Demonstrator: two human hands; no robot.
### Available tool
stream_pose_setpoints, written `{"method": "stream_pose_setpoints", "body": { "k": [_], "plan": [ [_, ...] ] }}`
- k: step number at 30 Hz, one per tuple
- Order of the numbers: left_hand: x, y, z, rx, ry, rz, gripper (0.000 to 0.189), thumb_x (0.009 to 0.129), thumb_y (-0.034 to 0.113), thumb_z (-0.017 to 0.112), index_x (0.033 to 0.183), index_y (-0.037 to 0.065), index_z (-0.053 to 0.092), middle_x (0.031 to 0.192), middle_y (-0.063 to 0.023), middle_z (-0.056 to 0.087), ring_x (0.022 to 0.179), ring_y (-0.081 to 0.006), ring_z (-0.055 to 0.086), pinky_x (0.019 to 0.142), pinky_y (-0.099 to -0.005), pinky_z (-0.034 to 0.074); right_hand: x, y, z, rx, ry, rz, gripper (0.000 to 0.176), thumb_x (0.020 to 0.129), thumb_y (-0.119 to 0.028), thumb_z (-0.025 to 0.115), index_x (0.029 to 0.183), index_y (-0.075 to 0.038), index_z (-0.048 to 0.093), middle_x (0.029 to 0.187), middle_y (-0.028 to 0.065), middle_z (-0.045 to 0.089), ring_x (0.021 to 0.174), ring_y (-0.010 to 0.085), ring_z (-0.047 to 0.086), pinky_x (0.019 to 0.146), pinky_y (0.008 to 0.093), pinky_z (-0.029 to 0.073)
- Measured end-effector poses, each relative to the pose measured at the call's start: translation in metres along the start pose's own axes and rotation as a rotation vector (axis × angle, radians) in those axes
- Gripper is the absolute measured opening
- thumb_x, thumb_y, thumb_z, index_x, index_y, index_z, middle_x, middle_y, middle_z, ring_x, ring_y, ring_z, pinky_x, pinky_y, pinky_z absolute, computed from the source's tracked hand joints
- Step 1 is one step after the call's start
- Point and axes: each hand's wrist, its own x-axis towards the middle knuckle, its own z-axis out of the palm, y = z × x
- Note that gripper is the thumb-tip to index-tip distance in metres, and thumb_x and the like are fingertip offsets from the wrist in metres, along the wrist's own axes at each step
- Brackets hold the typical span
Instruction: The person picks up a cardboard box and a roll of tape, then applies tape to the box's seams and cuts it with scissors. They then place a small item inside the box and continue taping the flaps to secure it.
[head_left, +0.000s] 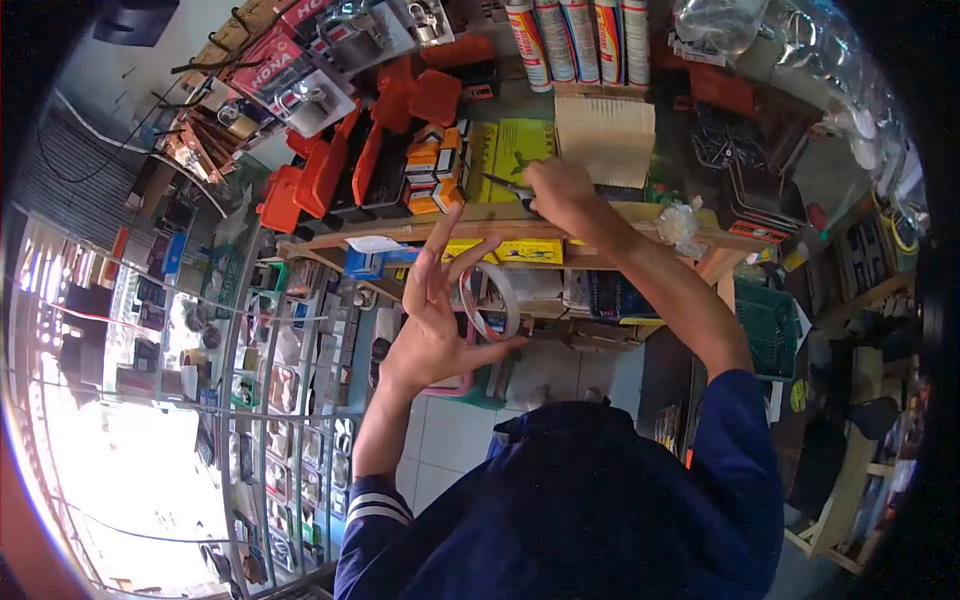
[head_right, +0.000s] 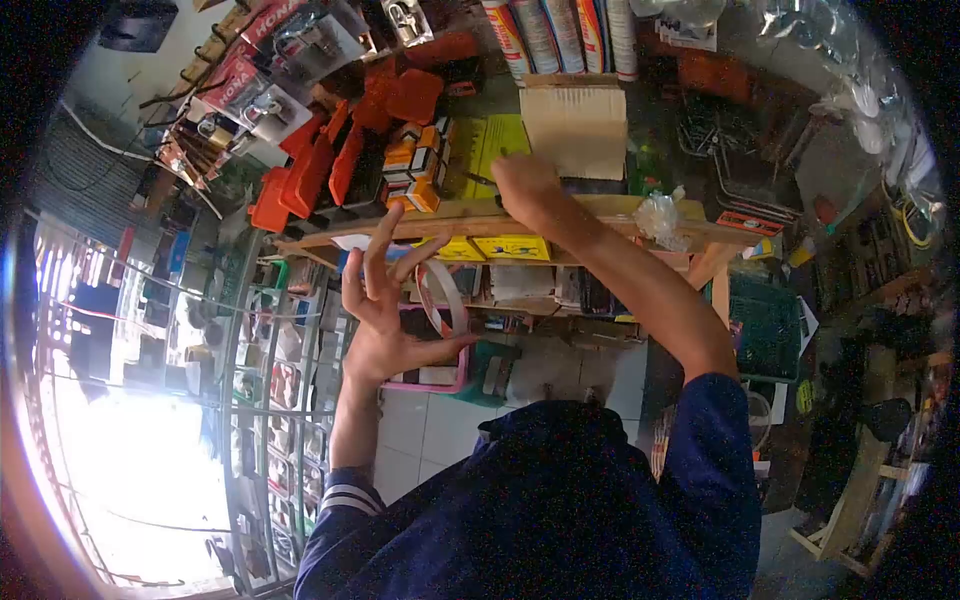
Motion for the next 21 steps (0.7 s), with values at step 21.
{"method": "stream_pose_setpoints", "body": {
  "k": [21],
  "plan": [
    [0.032, -0.004, 0.006, -0.235, -0.222, 0.181, 0.128, 0.058, 0.06, 0.086, 0.157, 0.021, 0.014, 0.15, -0.0238, 0.038, 0.135, -0.0395, 0.041, 0.111, -0.0411, 0.033, -0.15, -0.075, -0.173, 0.385, 0.475, -0.544, 0.055, 0.072, -0.032, 0.085, 0.119, -0.009, 0.07, 0.104, 0.0058, 0.07, 0.092, 0.0264, 0.068, 0.081, 0.0399, 0.051]
  ]
}}
